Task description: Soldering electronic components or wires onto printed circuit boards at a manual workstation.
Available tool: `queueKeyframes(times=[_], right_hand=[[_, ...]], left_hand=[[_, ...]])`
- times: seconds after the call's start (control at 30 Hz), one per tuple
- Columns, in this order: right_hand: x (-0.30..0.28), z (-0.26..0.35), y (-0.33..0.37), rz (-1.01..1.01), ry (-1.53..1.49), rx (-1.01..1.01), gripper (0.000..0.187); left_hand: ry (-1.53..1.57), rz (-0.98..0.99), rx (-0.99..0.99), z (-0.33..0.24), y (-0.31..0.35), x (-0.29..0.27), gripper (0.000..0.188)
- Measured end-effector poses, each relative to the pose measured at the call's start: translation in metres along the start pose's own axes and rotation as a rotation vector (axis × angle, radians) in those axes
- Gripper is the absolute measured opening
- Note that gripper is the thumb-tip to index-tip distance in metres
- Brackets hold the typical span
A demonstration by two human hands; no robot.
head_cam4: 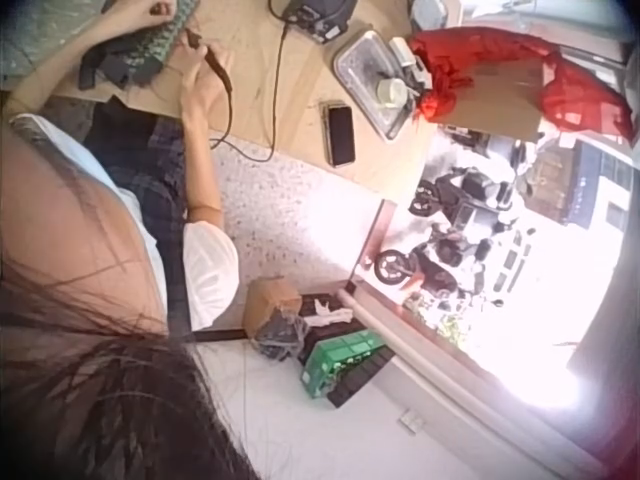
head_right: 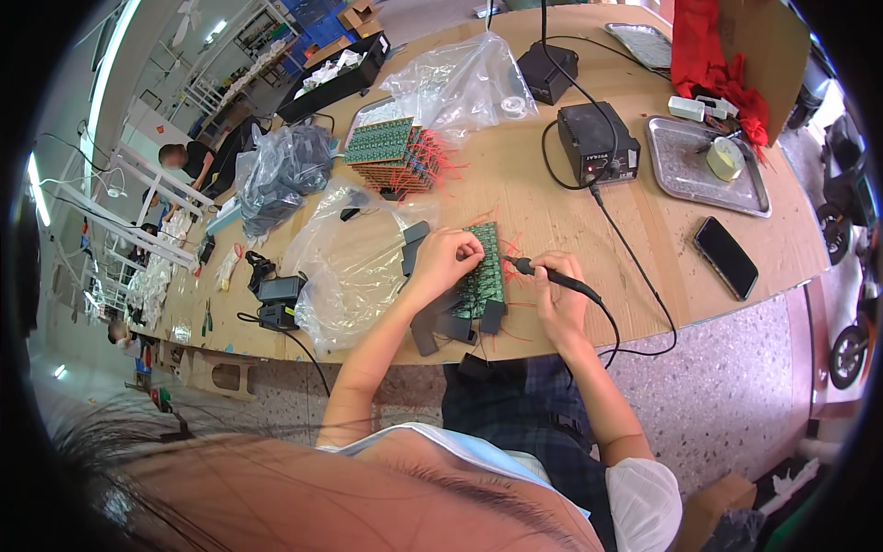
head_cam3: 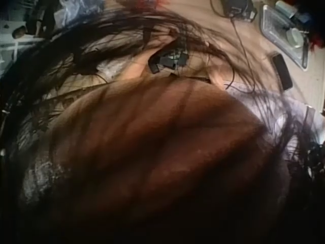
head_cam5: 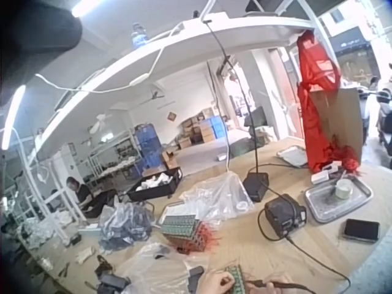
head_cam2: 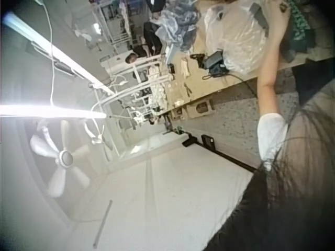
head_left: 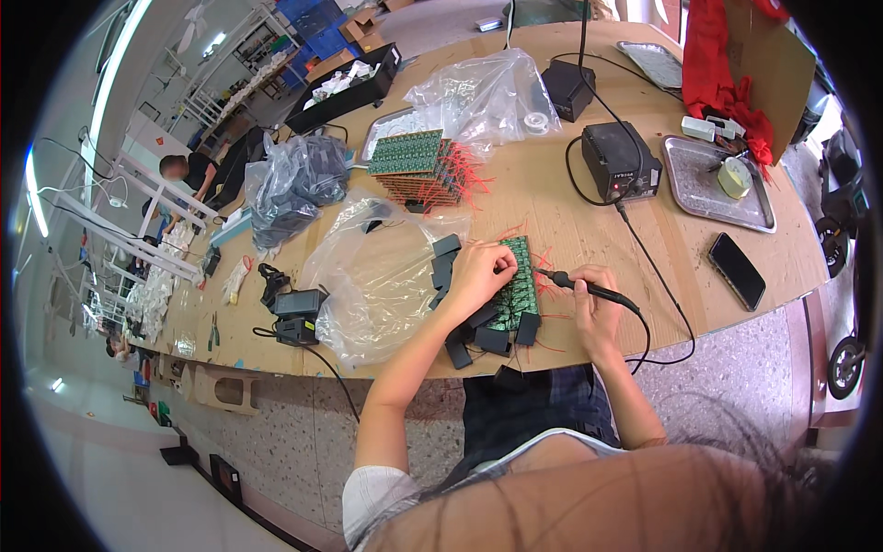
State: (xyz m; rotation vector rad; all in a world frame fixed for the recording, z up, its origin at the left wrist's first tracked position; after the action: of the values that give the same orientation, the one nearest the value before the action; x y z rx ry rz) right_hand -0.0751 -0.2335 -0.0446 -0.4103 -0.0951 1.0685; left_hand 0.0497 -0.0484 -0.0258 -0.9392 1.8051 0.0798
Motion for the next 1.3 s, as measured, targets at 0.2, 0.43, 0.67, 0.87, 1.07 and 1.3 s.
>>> queueKeyframes(times=[0.2, 0.43, 0.67, 0.87, 1.07, 1.3], right_hand=[[0.001, -0.003, 0.001, 0.014, -0.016, 0.017, 0.010], [0.002, -0.005, 0.002, 0.024, -0.007, 0.009, 0.010], [0.003, -0.007, 0.001, 0.025, -0.032, 0.018, 0.010], [0.004, -0.008, 0.002, 0.024, -0.045, 0.029, 0.010], [0.003, -0.007, 0.001, 0.024, -0.033, 0.015, 0.011], [-0.009, -0.012, 0.005, -0.132, -0.125, 0.005, 0.012]], left_hand=[[0.021, 0.007, -0.038, 0.001, 0.001, 0.001, 0.008], [-0.025, -0.009, 0.017, -0.001, 0.002, 0.001, 0.008], [-0.014, -0.011, 0.014, 0.000, 0.002, 0.002, 0.009], [-0.042, -0.005, 0.009, -0.002, 0.001, 0.002, 0.009], [-0.054, -0.021, 0.042, -0.002, 0.002, 0.003, 0.010], [-0.086, -0.031, 0.063, -0.005, 0.001, 0.002, 0.010]])
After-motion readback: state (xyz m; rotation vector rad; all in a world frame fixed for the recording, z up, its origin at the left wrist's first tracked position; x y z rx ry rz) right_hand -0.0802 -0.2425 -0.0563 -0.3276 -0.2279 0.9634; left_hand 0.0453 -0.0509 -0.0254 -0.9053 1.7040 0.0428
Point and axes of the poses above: each hand's wrist, its own y-axis away from the middle knuckle, its own x-axis out of the palm, z = x × y, the point moved 4 cm from there along -y, towards the middle knuckle, and after that the axes turned 11 degrees about x, right-handed, at the moved point
